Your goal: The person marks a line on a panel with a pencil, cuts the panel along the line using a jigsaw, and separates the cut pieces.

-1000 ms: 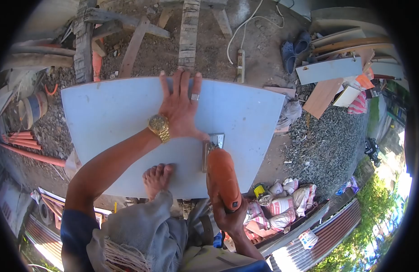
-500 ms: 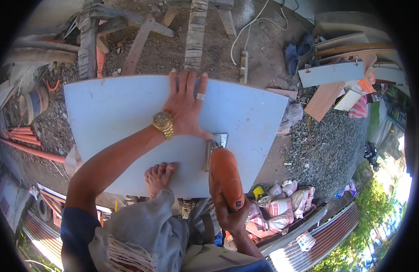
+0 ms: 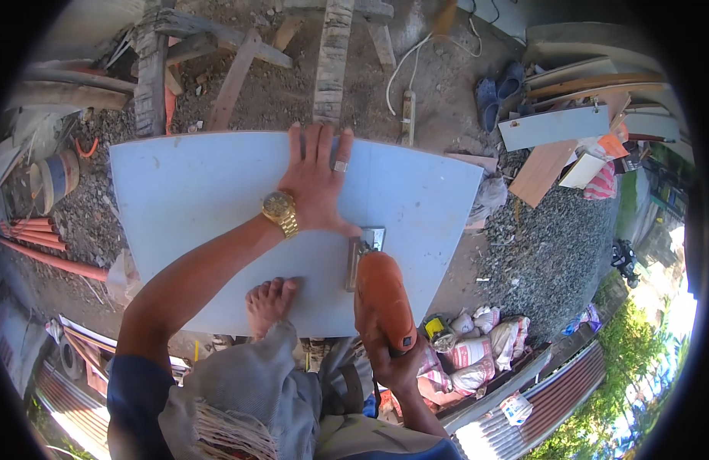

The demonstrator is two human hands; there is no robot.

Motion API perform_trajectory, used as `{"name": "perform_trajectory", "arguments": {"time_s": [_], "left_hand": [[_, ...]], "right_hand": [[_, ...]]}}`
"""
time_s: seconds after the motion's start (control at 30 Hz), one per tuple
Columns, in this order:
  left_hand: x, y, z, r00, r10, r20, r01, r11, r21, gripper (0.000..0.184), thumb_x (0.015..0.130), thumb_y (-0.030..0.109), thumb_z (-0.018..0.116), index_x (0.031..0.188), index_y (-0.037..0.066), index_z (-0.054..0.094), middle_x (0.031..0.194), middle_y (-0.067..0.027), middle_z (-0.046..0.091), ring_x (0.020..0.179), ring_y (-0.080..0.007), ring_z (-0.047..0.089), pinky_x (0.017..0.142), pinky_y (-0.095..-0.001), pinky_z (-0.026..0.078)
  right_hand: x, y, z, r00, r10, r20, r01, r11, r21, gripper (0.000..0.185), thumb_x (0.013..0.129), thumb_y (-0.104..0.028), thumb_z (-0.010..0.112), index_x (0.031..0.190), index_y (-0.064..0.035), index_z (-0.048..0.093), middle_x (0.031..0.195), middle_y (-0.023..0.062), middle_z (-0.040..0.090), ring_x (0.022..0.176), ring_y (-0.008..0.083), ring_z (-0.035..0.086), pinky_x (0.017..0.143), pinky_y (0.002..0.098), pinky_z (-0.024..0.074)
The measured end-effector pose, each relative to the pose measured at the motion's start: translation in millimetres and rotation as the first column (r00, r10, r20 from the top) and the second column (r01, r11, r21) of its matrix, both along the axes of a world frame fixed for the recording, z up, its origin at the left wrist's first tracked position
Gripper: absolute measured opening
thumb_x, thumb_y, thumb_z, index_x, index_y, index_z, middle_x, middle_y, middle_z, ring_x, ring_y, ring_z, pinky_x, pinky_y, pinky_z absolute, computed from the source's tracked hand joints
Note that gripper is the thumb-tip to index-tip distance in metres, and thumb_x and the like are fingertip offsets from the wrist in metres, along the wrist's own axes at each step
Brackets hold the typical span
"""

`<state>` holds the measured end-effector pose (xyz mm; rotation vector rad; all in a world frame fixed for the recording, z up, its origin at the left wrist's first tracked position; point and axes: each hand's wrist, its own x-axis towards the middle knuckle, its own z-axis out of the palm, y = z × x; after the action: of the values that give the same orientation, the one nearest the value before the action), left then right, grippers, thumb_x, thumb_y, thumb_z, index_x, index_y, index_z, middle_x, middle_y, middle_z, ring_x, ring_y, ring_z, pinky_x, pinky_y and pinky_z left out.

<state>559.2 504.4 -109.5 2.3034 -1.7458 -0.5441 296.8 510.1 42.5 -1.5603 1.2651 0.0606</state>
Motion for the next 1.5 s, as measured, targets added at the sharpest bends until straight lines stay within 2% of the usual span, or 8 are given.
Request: {"name": "perform_trajectory", "arguments": {"time_s": [0.17, 0.43, 0.5, 0.6, 0.93, 1.0, 1.2, 1.5], "left_hand": [[0.6, 0.6, 0.6, 1.000, -0.002, 0.000, 0.002, 1.000, -0.012, 0.154, 0.040, 0.084, 0.074, 0.147, -0.011, 0.015, 0.138, -0.0363, 0.027, 0.134, -0.0512, 0.023, 0.108, -0.0736, 0.007], [1.7, -2.4, 9.6, 1.000, -0.005, -0.012, 0.005, 0.999, 0.036, 0.153, 0.041, 0.081, 0.076, 0.147, -0.011, 0.014, 0.138, -0.0362, 0.027, 0.135, -0.0509, 0.022, 0.108, -0.0732, 0.006], [4.2, -5.2, 16.2, 0.999, -0.045, -0.031, 0.049, 0.984, 0.169, 0.144, 0.053, 0.080, 0.070, 0.147, -0.015, 0.015, 0.143, -0.0395, 0.026, 0.139, -0.0520, 0.017, 0.110, -0.0710, 0.001], [5.8, -7.8, 21.1, 0.997, -0.073, -0.008, 0.073, 0.974, 0.212, 0.144, 0.054, 0.079, 0.071, 0.147, -0.015, 0.015, 0.142, -0.0402, 0.025, 0.139, -0.0527, 0.018, 0.110, -0.0713, 0.002], [2.7, -1.6, 3.1, 0.997, -0.078, -0.029, 0.080, 0.994, 0.073, 0.147, 0.052, 0.084, 0.067, 0.146, -0.017, 0.017, 0.150, -0.0357, 0.022, 0.144, -0.0505, 0.009, 0.109, -0.0730, 0.001], [1.8, -0.3, -0.3, 0.998, -0.048, -0.028, 0.047, 0.998, -0.032, 0.157, 0.044, 0.087, 0.069, 0.149, -0.012, 0.007, 0.147, -0.0339, 0.023, 0.142, -0.0483, 0.014, 0.109, -0.0728, -0.002], [0.4, -2.6, 3.5, 0.999, -0.040, -0.015, 0.042, 0.993, 0.109, 0.156, 0.043, 0.084, 0.072, 0.149, -0.012, 0.008, 0.146, -0.0331, 0.025, 0.140, -0.0474, 0.017, 0.109, -0.0718, 0.002], [1.1, -1.8, -1.0, 0.999, -0.037, -0.003, 0.037, 0.998, 0.046, 0.156, 0.041, 0.086, 0.071, 0.148, -0.012, 0.012, 0.143, -0.0329, 0.028, 0.137, -0.0471, 0.022, 0.107, -0.0721, 0.007]], "right_hand": [[8.5, -1.5, 2.8, 0.997, 0.045, 0.059, -0.033, 0.980, -0.198, 0.024, 0.079, -0.014, 0.067, 0.092, 0.0048, 0.058, 0.072, 0.0162, 0.063, 0.059, 0.0258, 0.063, 0.058, 0.0362, 0.0504], [1.1, -3.8, -1.6, 0.999, 0.037, 0.030, -0.035, 0.998, -0.050, 0.024, 0.079, -0.014, 0.067, 0.091, 0.0052, 0.059, 0.069, 0.0137, 0.061, 0.060, 0.0217, 0.061, 0.059, 0.0346, 0.0499], [-2.7, -1.9, -4.5, 1.000, 0.005, 0.021, -0.005, 1.000, 0.006, 0.023, 0.079, -0.014, 0.067, 0.090, 0.0050, 0.059, 0.069, 0.0128, 0.062, 0.060, 0.0203, 0.061, 0.060, 0.0343, 0.0501], [-3.8, -2.3, -1.6, 0.999, -0.038, 0.010, 0.038, 0.997, 0.069, 0.022, 0.080, -0.014, 0.067, 0.089, 0.0045, 0.060, 0.070, 0.0114, 0.062, 0.062, 0.0182, 0.062, 0.060, 0.0339, 0.0504], [-11.0, -0.1, -5.2, 0.999, -0.050, 0.000, 0.050, 0.992, 0.116, 0.022, 0.079, -0.013, 0.069, 0.092, 0.0034, 0.061, 0.074, 0.0119, 0.064, 0.066, 0.0199, 0.064, 0.064, 0.0344, 0.0510], [-10.3, -1.3, -4.4, 0.999, -0.046, 0.012, 0.044, 0.993, 0.110, 0.024, 0.079, -0.013, 0.069, 0.093, 0.0036, 0.061, 0.075, 0.0124, 0.064, 0.066, 0.0206, 0.064, 0.064, 0.0346, 0.0511], [-8.6, 2.1, -4.1, 0.998, -0.069, -0.004, 0.069, 0.993, 0.093, 0.027, 0.079, -0.014, 0.069, 0.097, 0.0045, 0.061, 0.075, 0.0147, 0.065, 0.067, 0.0242, 0.065, 0.065, 0.0355, 0.0519], [-1.5, -2.6, -0.7, 0.999, -0.001, -0.041, 0.003, 0.999, 0.043, 0.028, 0.079, -0.016, 0.069, 0.094, 0.0067, 0.060, 0.073, 0.0166, 0.064, 0.064, 0.0254, 0.065, 0.062, 0.0366, 0.0517]]}}
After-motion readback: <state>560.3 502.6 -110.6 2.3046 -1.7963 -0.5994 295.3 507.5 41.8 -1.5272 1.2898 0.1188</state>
